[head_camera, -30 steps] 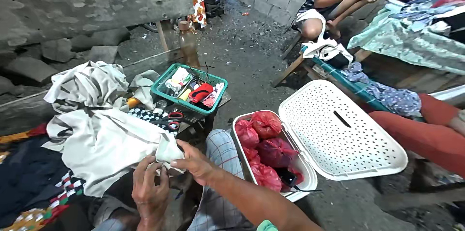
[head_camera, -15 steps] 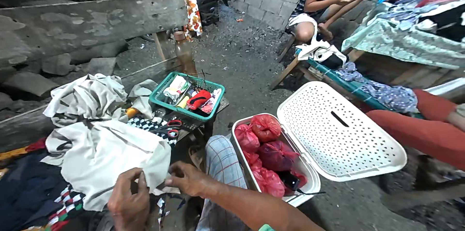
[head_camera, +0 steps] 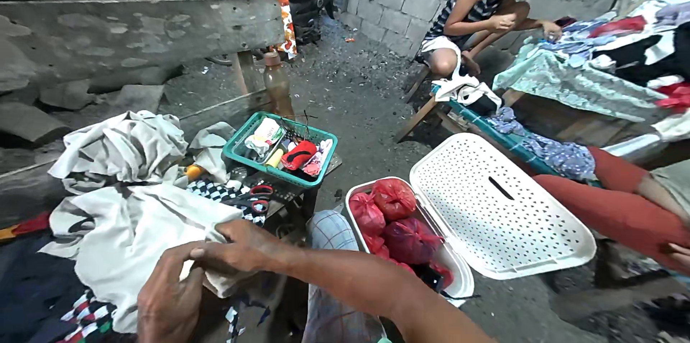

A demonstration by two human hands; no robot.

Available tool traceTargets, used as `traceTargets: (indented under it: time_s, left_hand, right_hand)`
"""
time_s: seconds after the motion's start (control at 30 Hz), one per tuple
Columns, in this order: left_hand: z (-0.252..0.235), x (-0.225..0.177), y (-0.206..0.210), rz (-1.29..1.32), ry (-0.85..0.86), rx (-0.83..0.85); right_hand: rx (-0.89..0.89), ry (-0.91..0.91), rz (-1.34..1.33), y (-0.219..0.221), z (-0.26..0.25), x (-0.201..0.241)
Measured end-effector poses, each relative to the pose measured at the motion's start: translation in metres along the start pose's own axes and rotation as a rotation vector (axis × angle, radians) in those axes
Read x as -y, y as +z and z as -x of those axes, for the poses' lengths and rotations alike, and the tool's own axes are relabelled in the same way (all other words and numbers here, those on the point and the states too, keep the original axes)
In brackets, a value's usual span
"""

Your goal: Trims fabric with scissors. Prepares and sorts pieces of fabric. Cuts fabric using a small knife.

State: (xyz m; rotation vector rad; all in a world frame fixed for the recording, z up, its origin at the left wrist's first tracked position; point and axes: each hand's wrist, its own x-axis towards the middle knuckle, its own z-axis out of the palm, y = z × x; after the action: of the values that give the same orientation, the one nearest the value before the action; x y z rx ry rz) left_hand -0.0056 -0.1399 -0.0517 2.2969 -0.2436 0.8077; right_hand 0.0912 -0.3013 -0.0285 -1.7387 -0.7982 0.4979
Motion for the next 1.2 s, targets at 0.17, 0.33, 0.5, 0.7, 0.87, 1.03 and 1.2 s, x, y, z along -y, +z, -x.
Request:
traceTargets:
  time_s: [0.17,0.33,0.5,0.7,0.87,1.03,1.2]
  left_hand:
    - [-0.007,0.013,-0.010,0.273,-0.239,-0.074]
    - [-0.026,0.010,-0.017,0.257,-0.378,-0.048]
    - [-0.054,0.020,-0.014,0.246,-0.514,0.094]
    - [-0.076,0.030,-0.009,0.213,-0.554,0.269]
    - [-0.087,0.029,0.001,0.297,-0.485,0.313]
    - [-0.082,0.031,-0.004,0.183,-0.424,0.301]
    - [-0.079,0.026,-0.016,0.373,-0.534,0.216]
  right_hand:
    - [0.084,-0.200,0.164,-0.006,-0.041,0.013]
    - [0.132,-0.199,0.138,-0.020,-0.058,0.020]
    - [0.093,-0.093,-0.021,-0.024,-0.070,-0.018]
    - [0.080,-0.104,-0.273,-0.037,-0.071,-0.038]
    - [0.026,-0.107,-0.402,-0.045,-0.070,-0.044]
    - [0.087,-0.169,-0.387,-0.043,-0.073,-0.051]
    - [0.035,-0.204,-0.523,-0.029,-0.072,-0.049]
